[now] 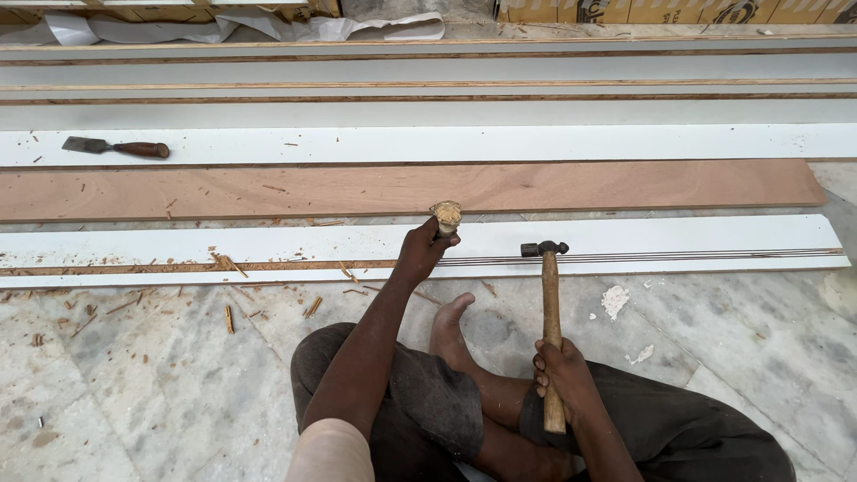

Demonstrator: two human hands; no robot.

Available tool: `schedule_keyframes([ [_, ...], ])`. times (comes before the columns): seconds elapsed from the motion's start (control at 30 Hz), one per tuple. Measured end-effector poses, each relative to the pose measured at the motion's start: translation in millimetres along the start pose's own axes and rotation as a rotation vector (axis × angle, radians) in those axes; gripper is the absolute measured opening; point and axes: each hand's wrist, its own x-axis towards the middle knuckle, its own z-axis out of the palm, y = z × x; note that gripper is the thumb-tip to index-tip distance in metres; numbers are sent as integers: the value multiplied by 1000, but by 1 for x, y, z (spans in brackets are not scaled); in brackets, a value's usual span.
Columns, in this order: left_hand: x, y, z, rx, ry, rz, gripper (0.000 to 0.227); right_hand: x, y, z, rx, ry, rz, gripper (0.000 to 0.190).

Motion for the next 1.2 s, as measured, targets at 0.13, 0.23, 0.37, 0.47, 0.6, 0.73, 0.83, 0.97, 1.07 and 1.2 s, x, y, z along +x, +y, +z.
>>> schedule_keyframes([
  [0.13, 1, -2, 2, -15, -5, -35, 29, 0, 1, 0, -7, 1, -15, 24],
  [0.23, 2, -5, 3, -23, 0, 3, 29, 0, 1, -1, -1, 2, -17, 25],
  [0.37, 1, -8, 4, 13, -1, 19, 32, -3, 2, 1, -33, 7, -48, 24],
  [0.47, 1, -8, 3, 56, -3, 21, 33, -11, -4, 5, -104, 6, -90, 21],
  [0.6, -4, -11, 4, 46, 13, 86, 32, -30, -19, 9, -197, -43, -172, 22],
  [0.73, -6, -13, 6, 62, 1, 31, 33, -56, -46, 11, -300, -68, -308, 22],
  [0.83, -8, -15, 6, 32, 7, 71, 33, -75, -71, 13, -392, -61, -430, 21],
  [0.97, -10, -13, 5, 55, 2, 62, 34, -107, -97, 16, -525, -6, -562, 22],
  [1.07, -12, -11, 6, 65, -15, 47, 33, -123, -105, 11, -673, 127, -766, 26],
  [1.2, -11, -9, 8, 105, -28, 9, 34, -115, -91, 8, -648, 223, -990, 33],
])
